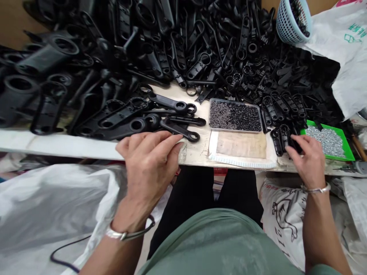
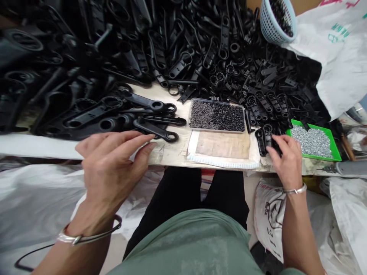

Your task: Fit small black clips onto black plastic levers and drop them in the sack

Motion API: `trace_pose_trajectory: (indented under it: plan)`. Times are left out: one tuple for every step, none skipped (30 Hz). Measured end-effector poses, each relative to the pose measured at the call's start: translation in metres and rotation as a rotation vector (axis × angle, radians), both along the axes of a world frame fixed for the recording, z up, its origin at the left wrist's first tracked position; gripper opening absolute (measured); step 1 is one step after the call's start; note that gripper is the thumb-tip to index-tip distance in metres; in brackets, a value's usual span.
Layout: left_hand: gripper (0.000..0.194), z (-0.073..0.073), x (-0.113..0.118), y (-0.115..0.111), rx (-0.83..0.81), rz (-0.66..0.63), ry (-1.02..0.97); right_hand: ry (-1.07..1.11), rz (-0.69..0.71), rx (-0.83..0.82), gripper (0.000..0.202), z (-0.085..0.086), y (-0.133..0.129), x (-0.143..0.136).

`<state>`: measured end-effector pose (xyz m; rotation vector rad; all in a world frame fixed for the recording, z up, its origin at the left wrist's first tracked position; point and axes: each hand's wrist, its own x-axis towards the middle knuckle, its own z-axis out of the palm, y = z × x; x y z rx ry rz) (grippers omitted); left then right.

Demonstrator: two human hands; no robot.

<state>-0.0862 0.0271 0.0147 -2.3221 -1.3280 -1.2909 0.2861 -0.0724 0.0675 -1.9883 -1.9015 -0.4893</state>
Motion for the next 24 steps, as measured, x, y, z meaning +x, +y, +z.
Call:
trace_pose_trajectory:
  plan:
    - [0.009, -0.001, 0.0, 0.0, -0.009, -0.004, 0.011, -0.035, 0.016, -0.011, 0.035, -0.003, -0.008, -0.001]
    - [0.01, -0.001, 0.001, 0.0, -0.012, -0.01, 0.017, -0.076, 0.031, -0.02, 0.034, -0.006, -0.014, -0.002]
    - [0.01, -0.001, 0.001, 0.001, -0.012, -0.014, 0.02, -0.117, 0.044, -0.022, 0.031, -0.01, -0.018, -0.002]
    - [0.011, -0.001, 0.003, 0.001, -0.012, -0.021, 0.025, -0.15, 0.054, -0.017, 0.028, -0.015, -0.02, -0.001]
    - [0.011, -0.001, 0.004, 0.0, -0.002, -0.023, 0.025, -0.173, 0.059, -0.005, 0.026, -0.019, -0.02, 0.0]
    - [0.011, -0.001, 0.006, 0.0, 0.008, -0.021, 0.027, -0.186, 0.063, 0.005, 0.023, -0.022, -0.019, 0.001]
    - [0.01, 0.0, 0.007, -0.001, 0.017, -0.017, 0.035, -0.189, 0.069, 0.012, 0.021, -0.025, -0.016, 0.003]
    - [0.01, 0.001, 0.008, -0.002, 0.026, -0.011, 0.044, -0.181, 0.079, 0.013, 0.02, -0.027, -0.013, 0.005]
    - [0.009, 0.002, 0.008, -0.003, 0.03, -0.003, 0.05, -0.168, 0.091, 0.011, 0.019, -0.029, -0.01, 0.006]
    - [0.009, 0.003, 0.008, -0.005, 0.028, 0.004, 0.055, -0.155, 0.103, 0.011, 0.019, -0.03, -0.008, 0.007]
    - [0.009, 0.004, 0.007, -0.006, 0.017, 0.012, 0.059, -0.146, 0.112, 0.015, 0.019, -0.031, -0.006, 0.007]
    - [0.01, 0.004, 0.006, -0.007, 0.0, 0.019, 0.062, -0.14, 0.118, 0.024, 0.019, -0.031, -0.006, 0.007]
    - [0.011, 0.004, 0.004, -0.008, -0.015, 0.025, 0.059, -0.135, 0.12, 0.036, 0.019, -0.03, -0.006, 0.006]
    - [0.013, 0.003, 0.002, -0.008, -0.03, 0.03, 0.056, -0.13, 0.121, 0.049, 0.019, -0.03, -0.006, 0.005]
    - [0.014, 0.001, 0.0, -0.008, -0.041, 0.032, 0.054, -0.122, 0.12, 0.062, 0.02, -0.028, -0.006, 0.004]
    - [0.015, 0.0, -0.002, -0.008, -0.045, 0.032, 0.051, -0.112, 0.12, 0.078, 0.02, -0.026, -0.005, 0.001]
    - [0.014, -0.001, -0.003, -0.007, -0.041, 0.034, 0.045, -0.106, 0.124, 0.09, 0.02, -0.024, -0.002, -0.002]
    - [0.014, -0.002, -0.004, -0.006, -0.039, 0.034, 0.045, -0.11, 0.132, 0.099, 0.019, -0.021, 0.002, -0.005]
    - [0.013, -0.003, -0.004, -0.006, -0.038, 0.033, 0.047, -0.129, 0.14, 0.103, 0.018, -0.019, 0.009, -0.009]
    - [0.012, -0.004, -0.003, -0.006, -0.038, 0.033, 0.052, -0.161, 0.146, 0.097, 0.017, -0.017, 0.017, -0.013]
    - [0.011, -0.003, -0.002, -0.006, -0.036, 0.033, 0.056, -0.201, 0.149, 0.08, 0.017, -0.015, 0.026, -0.016]
    - [0.011, -0.003, -0.001, -0.007, -0.032, 0.033, 0.059, -0.243, 0.151, 0.052, 0.017, -0.014, 0.035, -0.019]
    - [0.011, -0.002, -0.001, -0.008, -0.027, 0.033, 0.059, -0.281, 0.151, 0.016, 0.017, -0.013, 0.045, -0.021]
    - [0.011, -0.001, 0.0, -0.009, -0.024, 0.034, 0.056, -0.311, 0.154, -0.019, 0.017, -0.013, 0.054, -0.023]
